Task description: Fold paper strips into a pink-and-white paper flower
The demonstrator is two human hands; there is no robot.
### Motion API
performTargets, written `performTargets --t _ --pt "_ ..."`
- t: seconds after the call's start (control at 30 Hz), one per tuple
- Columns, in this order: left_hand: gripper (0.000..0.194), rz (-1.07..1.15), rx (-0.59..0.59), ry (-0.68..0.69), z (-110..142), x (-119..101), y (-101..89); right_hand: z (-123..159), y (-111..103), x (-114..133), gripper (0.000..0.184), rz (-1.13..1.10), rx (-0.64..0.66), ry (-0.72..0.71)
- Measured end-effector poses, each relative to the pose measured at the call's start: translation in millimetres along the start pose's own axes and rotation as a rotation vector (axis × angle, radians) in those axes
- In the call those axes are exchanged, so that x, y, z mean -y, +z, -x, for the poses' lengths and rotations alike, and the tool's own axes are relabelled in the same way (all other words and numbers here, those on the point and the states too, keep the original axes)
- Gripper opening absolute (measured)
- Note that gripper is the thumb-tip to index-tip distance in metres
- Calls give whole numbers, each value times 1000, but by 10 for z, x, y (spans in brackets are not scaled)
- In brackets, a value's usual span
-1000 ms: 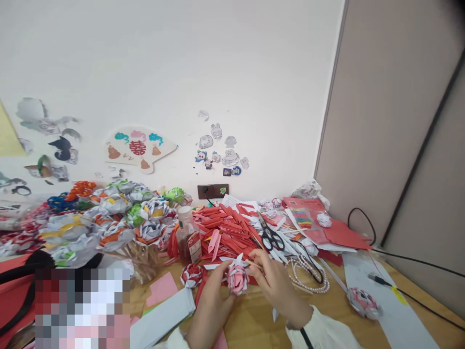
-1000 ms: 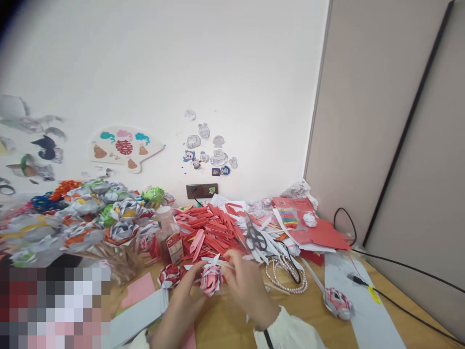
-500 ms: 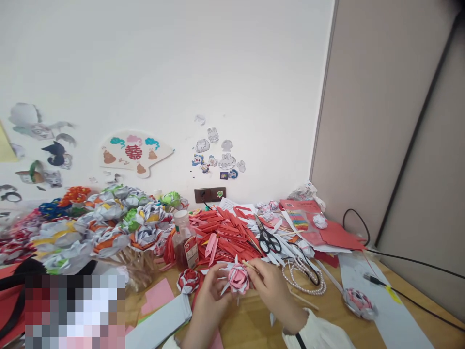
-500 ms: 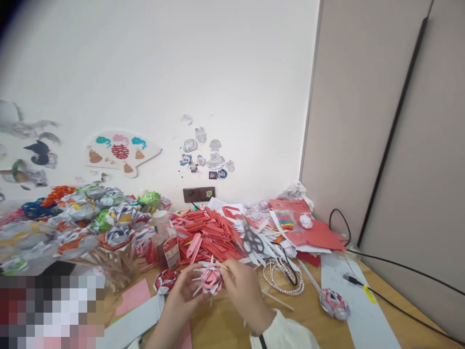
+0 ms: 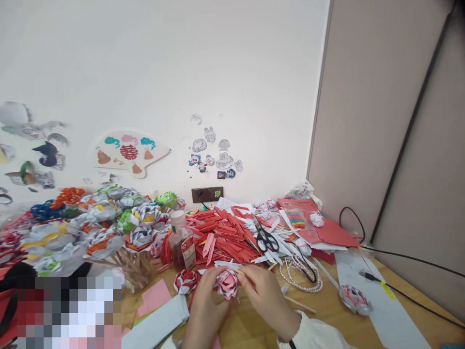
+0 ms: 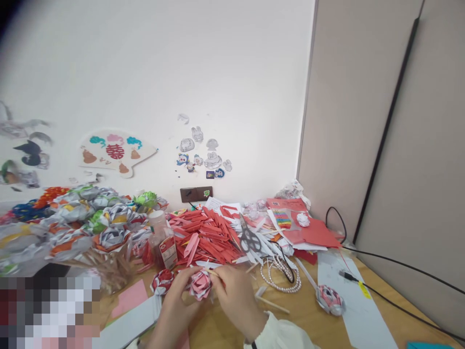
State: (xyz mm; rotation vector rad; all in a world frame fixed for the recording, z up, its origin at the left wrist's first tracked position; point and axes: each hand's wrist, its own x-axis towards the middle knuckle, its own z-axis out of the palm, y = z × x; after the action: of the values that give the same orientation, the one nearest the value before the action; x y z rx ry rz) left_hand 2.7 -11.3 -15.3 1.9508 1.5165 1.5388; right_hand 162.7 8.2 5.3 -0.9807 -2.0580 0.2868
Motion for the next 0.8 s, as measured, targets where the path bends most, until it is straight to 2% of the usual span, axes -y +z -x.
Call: performTargets --t 0.13,0.23,0.4,0.53,0.8 --pt "45 -173 73 83 -1 23 -41 3 -7 -56 20 77 -19 3" --pt "47 -260 110 86 19 26 -33 1 -2 -91 18 154 -12 -1" --pt "51 -322 83 59 23 51 -14 -7 -16 -96 19 104 4 -71" --pt "50 -358 88 90 16 74 -9 -10 -27 -91 17 46 5 -44" --pt "57 -420 103 193 48 112 7 5 -10 -109 17 167 42 -35"
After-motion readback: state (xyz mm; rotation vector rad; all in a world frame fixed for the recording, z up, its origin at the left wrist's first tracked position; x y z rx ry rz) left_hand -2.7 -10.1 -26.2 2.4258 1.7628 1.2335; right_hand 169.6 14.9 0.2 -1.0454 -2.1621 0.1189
